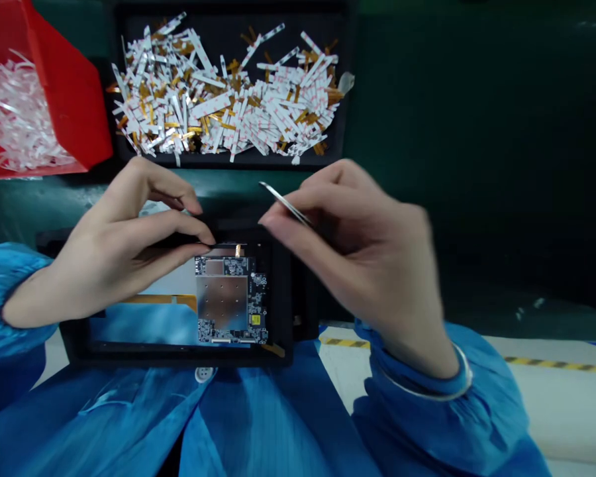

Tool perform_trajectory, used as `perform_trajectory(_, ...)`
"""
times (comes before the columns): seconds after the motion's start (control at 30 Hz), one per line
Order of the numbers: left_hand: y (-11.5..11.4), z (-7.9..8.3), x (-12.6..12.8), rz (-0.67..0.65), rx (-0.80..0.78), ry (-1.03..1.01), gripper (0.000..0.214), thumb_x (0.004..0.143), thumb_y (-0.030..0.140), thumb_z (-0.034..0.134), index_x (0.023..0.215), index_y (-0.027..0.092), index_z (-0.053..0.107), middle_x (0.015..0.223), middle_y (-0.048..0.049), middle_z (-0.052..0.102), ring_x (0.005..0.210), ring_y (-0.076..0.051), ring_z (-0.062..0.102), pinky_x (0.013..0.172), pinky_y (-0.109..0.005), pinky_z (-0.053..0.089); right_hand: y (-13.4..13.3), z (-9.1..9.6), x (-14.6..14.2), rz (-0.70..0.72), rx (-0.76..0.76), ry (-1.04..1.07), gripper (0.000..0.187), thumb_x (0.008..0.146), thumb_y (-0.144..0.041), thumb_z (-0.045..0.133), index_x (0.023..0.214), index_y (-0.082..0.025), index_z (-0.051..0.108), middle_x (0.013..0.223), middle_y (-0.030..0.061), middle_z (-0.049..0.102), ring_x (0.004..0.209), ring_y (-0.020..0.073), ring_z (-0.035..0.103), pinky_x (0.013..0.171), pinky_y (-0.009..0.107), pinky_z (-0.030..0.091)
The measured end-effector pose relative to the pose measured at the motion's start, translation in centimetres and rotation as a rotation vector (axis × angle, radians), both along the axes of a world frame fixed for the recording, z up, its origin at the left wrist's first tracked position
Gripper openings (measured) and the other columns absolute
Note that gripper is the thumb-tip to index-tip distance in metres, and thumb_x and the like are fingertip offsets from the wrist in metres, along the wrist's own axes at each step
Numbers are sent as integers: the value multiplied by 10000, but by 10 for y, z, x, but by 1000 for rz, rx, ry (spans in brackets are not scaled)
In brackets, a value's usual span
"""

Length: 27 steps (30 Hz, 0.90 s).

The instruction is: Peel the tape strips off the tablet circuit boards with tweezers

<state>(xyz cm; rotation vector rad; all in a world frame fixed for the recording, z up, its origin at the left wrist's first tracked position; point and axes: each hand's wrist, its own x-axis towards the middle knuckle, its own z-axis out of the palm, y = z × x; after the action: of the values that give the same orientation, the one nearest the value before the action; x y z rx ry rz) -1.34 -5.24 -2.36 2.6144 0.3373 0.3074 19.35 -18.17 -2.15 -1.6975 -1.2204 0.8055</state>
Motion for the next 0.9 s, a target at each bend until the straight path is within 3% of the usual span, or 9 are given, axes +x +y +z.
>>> perform_trajectory(0.1, -8, 0, 8, 2, 138, 18, 220, 1006, 180, 413, 937, 130, 616, 1055, -71, 576, 948, -180, 611, 729, -317, 547, -4, 12, -5, -173, 63, 19, 201, 903, -324, 641, 722, -291, 719, 759, 20, 566, 858, 195, 562, 626, 351, 393)
perform_trajectory(0.2, -17, 0, 13, -35, 383, 16, 313, 1013, 135, 334, 887, 100, 619, 1028, -84, 638, 868, -202, 651, 697, -351, 545, -3, 13, -10, -283, 24, 38, 341, 932, -389, 588, 626, -245, 630, 626, 14, 498, 591, 133, 500, 447, 310, 284)
perform_trajectory(0.27, -21, 1, 16, -63, 454, 19, 339, 1001, 97, 319, 889, 93, 639, 1045, -88, 659, 883, -216, 672, 718, -366, 549, -1, 7, -11, -268, -27, 179, 316, 960, -391, 545, 689, -232, 572, 636, -17, 538, 418, 78, 439, 330, 276, 210)
perform_trajectory(0.3, -22, 1, 16, -76, 456, 25, 348, 995, 86, 314, 902, 96, 649, 1059, -85, 662, 907, -220, 678, 733, -369, 552, 1, 3, -10, -227, -46, 272, 253, 961, -372, 550, 748, -237, 553, 672, -31, 582, 382, 72, 462, 288, 256, 236)
perform_trajectory(0.37, -21, 3, 16, -87, 446, 46, 367, 995, 92, 298, 904, 108, 654, 1098, -80, 655, 952, -224, 678, 758, -382, 554, 3, -6, -7, -119, -55, 437, 126, 919, -293, 626, 863, -253, 521, 740, -52, 651, 420, 106, 591, 292, 230, 404)
perform_trajectory(0.47, -19, 4, 15, -63, 425, 59, 345, 1009, 143, 316, 879, 97, 633, 1080, -95, 644, 934, -226, 671, 728, -377, 539, 5, -13, -3, -57, -1, 504, 279, 813, -151, 734, 920, -258, 500, 750, -58, 685, 512, 152, 682, 400, 245, 552)
perform_trajectory(0.6, -16, 7, 15, -28, 272, 71, 246, 1005, 174, 396, 895, 134, 613, 1055, -73, 635, 937, -217, 649, 724, -366, 511, 5, -14, -6, -82, 18, 480, 277, 805, -116, 736, 926, -259, 532, 757, -33, 704, 564, 174, 708, 441, 265, 569)
perform_trajectory(0.73, -14, 10, 18, -24, 91, 101, 260, 1005, 163, 360, 927, 153, 608, 1023, -46, 595, 938, -183, 624, 744, -338, 508, 4, -15, -8, -90, 1, 472, 256, 809, -128, 741, 920, -257, 550, 748, -20, 711, 569, 188, 711, 438, 280, 555)
perform_trajectory(0.9, -8, 14, 22, -107, 22, 175, 261, 1013, 282, 398, 996, 132, 610, 1151, -94, 539, 1042, -223, 577, 820, -365, 528, 6, -16, -3, -55, -6, 478, 307, 772, -142, 792, 909, -227, 531, 679, -33, 705, 525, 173, 700, 422, 247, 568)
